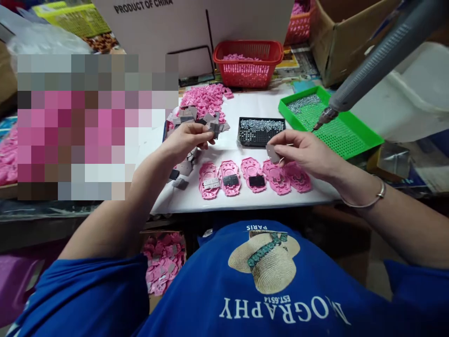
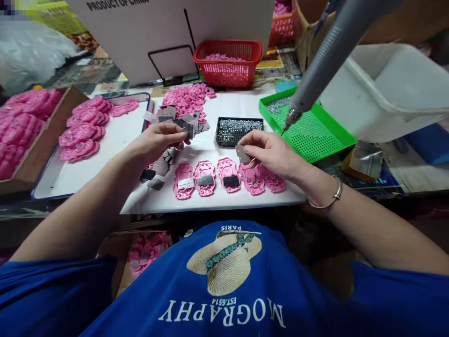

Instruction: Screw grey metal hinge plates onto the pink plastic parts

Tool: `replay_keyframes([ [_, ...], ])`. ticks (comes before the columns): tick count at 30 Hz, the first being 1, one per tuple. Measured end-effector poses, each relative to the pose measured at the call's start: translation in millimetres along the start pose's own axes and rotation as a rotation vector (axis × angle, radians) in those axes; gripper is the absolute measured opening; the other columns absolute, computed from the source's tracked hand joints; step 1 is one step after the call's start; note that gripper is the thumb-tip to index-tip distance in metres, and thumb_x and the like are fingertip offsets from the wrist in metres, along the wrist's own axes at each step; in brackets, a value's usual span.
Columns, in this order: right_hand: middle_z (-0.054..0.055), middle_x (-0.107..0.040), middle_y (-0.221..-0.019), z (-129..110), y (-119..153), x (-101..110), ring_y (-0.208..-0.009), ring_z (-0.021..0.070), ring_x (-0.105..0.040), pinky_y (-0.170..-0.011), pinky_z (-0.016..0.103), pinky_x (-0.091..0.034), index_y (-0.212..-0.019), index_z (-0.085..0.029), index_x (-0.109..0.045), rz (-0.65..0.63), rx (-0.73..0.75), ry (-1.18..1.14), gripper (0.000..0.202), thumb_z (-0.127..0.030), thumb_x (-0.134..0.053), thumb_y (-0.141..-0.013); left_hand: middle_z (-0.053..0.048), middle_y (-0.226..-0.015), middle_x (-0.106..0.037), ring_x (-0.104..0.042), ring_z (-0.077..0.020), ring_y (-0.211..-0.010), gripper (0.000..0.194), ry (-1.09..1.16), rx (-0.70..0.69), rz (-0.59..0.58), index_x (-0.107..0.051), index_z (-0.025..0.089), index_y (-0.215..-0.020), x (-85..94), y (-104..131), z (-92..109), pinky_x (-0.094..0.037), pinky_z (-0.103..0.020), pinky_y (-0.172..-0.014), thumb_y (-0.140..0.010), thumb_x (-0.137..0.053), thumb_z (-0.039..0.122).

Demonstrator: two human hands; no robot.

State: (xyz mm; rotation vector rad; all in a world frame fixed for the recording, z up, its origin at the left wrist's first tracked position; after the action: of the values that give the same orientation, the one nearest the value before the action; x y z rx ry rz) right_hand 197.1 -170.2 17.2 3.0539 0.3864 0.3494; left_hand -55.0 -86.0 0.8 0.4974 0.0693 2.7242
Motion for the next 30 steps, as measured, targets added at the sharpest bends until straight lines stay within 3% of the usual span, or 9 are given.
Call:
replay_keyframes([
  [7,0.003,-0.064,-0.089,12.6,19.3,18.7,-0.076,0.0088,-0.059,-0.065,0.023,-0.050,-0.105,-0.015,-0.065,-0.020,0.003,-0.021,0.031,-0.022,-0.071,-0.075,0.001,-0.056,-0.061,-0.053,-0.0110,-0.054,0.026,0.006,0.040,0.090,-0.067,0.017,-0.065,-2.9,1.3,4.6,-0.039,-0.026,-0.056,-0.058,-0.079,0.038],
  [14,0.004,-0.067,-0.089,14.1,27.8,19.9,-0.077,0.0121,-0.062,-0.068,0.027,-0.052,-0.106,-0.015,-0.067,-0.038,0.015,0.125,0.028,-0.024,-0.066,-0.079,0.008,-0.059,-0.064,-0.050,-0.0103,-0.055,0.022,0.056,0.024,0.117,-0.065,0.028,-0.065,-7.3,14.9,15.0,-0.037,-0.028,-0.057,-0.064,-0.079,0.045],
  [18,0.003,-0.071,-0.088,-4.3,35.0,13.2,-0.082,0.0129,-0.064,-0.078,0.029,-0.051,-0.089,-0.017,-0.071,-0.101,0.260,0.414,0.014,-0.017,-0.058,-0.085,0.006,-0.073,-0.070,-0.056,-0.0105,-0.062,0.018,0.138,-0.009,0.104,-0.065,0.027,-0.070,-10.7,25.2,16.0,-0.042,-0.029,-0.062,-0.071,-0.079,0.039],
  [22,0.003,-0.069,-0.092,-14.8,41.4,9.1,-0.088,0.0123,-0.064,-0.081,0.028,-0.052,-0.087,-0.019,-0.071,-0.201,0.507,0.464,0.015,-0.019,-0.056,-0.090,0.004,-0.075,-0.069,-0.058,-0.0107,-0.062,0.019,0.172,-0.023,0.120,-0.063,0.025,-0.072,-16.4,39.5,16.2,-0.046,-0.029,-0.065,-0.072,-0.079,0.037],
  [24,0.004,-0.069,-0.096,-12.6,41.4,8.8,-0.089,0.0114,-0.065,-0.081,0.027,-0.053,-0.087,-0.020,-0.072,-0.249,0.538,0.435,0.017,-0.022,-0.056,-0.092,0.002,-0.074,-0.069,-0.060,-0.0124,-0.062,0.023,0.176,0.008,0.101,-0.064,0.024,-0.073,-27.8,49.2,19.4,-0.050,-0.031,-0.067,-0.068,-0.081,0.039],
  [26,0.005,-0.068,-0.100,-11.4,41.2,7.1,-0.092,0.0111,-0.065,-0.083,0.026,-0.053,-0.087,-0.020,-0.073,-0.287,0.561,0.394,0.017,-0.026,-0.057,-0.093,-0.001,-0.075,-0.069,-0.062,-0.0146,-0.065,0.026,0.174,0.047,0.006,-0.066,0.023,-0.074,-49.2,59.2,26.9,-0.053,-0.032,-0.069,-0.066,-0.082,0.041],
  [30,0.006,-0.067,-0.102,-17.6,41.1,-0.4,-0.092,0.0113,-0.065,-0.082,0.026,-0.054,-0.085,-0.021,-0.074,-0.352,0.586,0.249,0.018,-0.031,-0.061,-0.092,-0.007,-0.096,-0.073,-0.069,-0.0196,-0.083,0.023,0.219,0.023,-0.352,-0.070,0.020,-0.073,-105.7,74.8,53.2,-0.054,-0.032,-0.072,-0.072,-0.080,0.041],
])
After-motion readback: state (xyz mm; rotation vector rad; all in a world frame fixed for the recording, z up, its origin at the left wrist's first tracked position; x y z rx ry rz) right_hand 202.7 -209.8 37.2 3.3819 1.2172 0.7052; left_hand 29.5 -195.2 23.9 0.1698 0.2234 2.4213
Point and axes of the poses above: each hand's wrist, its own y-axis away from the middle knuckle, its own x-axis out of the back of the hand, z = x × y, the point moved 7 cm from there along -y, towards the middle knuckle
